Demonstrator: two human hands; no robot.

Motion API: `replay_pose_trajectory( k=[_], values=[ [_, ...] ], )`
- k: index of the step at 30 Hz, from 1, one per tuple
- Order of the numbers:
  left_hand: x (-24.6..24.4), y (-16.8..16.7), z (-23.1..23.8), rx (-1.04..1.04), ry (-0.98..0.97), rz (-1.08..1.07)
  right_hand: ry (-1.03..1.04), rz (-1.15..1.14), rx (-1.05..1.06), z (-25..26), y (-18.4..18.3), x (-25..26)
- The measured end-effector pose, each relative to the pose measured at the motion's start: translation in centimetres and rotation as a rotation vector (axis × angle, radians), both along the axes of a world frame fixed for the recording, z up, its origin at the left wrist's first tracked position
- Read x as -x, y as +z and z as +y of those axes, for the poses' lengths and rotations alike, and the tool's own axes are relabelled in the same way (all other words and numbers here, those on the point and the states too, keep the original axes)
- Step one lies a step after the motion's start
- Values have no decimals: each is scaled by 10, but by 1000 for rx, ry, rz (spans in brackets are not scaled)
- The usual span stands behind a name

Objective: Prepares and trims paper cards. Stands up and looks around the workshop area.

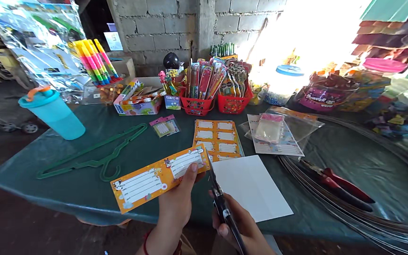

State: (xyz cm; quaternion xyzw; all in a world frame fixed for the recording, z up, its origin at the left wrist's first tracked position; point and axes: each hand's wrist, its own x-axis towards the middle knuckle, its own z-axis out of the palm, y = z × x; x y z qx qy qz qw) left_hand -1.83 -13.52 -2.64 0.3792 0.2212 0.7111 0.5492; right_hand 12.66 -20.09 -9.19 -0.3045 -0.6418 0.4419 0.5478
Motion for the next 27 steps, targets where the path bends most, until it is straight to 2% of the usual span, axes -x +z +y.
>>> replay_pose_trajectory(
  k=[27],
  values=[
    [-2,-3,-1,26,10,-10,-39,39,56,-1,-5,1]
  ],
)
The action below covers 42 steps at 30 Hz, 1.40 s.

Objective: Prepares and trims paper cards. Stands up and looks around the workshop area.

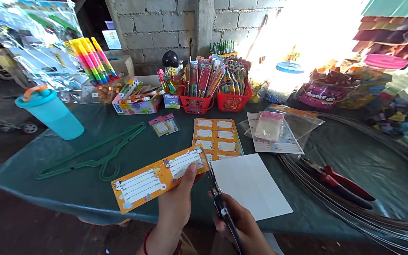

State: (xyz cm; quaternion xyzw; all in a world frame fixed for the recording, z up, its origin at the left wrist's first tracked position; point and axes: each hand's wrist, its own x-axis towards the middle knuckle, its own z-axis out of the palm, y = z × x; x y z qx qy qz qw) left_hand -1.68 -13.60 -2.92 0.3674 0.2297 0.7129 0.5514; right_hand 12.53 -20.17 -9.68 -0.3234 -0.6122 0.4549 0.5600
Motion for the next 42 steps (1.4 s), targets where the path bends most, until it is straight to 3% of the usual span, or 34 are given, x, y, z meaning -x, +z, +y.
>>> replay_pose_trajectory(
  k=[31,37,42],
  values=[
    [10,-9,-3,-5,22,-4,6,66,52,-6,2,7],
    [66,-1,13,-37,-2,432,340,244,333,-14,-2,4],
    [89,-5,16,-176,119,782,317,109,361,-19,-5,6]
  ],
)
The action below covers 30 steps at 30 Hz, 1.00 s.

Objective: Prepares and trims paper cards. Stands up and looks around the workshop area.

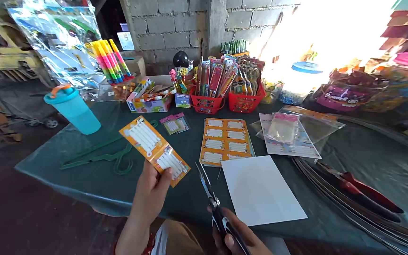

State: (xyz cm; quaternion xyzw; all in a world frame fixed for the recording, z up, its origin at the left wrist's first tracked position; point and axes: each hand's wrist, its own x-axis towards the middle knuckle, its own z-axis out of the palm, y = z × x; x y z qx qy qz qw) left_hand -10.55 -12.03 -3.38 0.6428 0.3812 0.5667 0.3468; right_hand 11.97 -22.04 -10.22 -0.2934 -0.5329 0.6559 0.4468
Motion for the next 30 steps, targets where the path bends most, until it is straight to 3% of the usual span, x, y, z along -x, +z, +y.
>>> replay_pose_trajectory(
  k=[6,11,17,30],
  values=[
    [-4,8,-1,-57,24,-104,-20,-100,-80,-3,2,-1],
    [-9,-1,1,-200,75,-28,-33,-106,-93,-4,4,-4],
    [-25,-1,-2,-138,30,-144,-33,-93,-104,-2,4,-3],
    [-33,-5,-4,-121,-18,-126,-77,-93,-178,3,8,-3]
  ],
)
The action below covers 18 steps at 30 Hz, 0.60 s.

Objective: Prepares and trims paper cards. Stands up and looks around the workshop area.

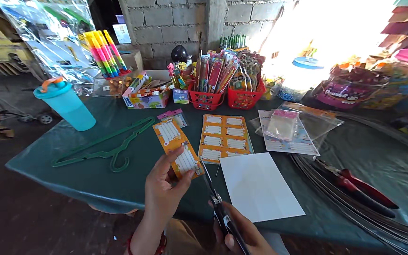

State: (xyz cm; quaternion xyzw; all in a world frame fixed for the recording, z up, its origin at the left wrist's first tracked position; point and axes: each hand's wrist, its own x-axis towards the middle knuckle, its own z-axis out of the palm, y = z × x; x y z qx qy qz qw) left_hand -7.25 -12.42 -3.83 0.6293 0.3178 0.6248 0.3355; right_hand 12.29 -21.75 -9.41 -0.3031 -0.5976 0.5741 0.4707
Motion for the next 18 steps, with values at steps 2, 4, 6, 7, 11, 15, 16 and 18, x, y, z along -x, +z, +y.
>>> replay_pose_trajectory(
  k=[2,4,6,7,11,15,16,18],
  values=[
    [0,0,0,-6,-6,4,-4,-9,0,0,1,0],
    [0,1,-1,-8,-13,3,-6,-14,-10,0,1,0],
    [-1,1,-2,-5,-24,-3,-6,-17,-20,0,1,-1],
    [0,2,-2,-3,-29,-3,-6,-16,-22,0,1,0],
    [0,2,-3,1,-39,-2,-7,-16,-15,0,2,0],
    [0,2,-3,0,-47,-1,-7,-4,-11,0,0,0],
    [0,2,-3,-4,-48,3,-10,1,-12,-1,0,0],
    [0,3,-3,-12,-48,8,-17,5,-13,-1,0,0]
  ],
)
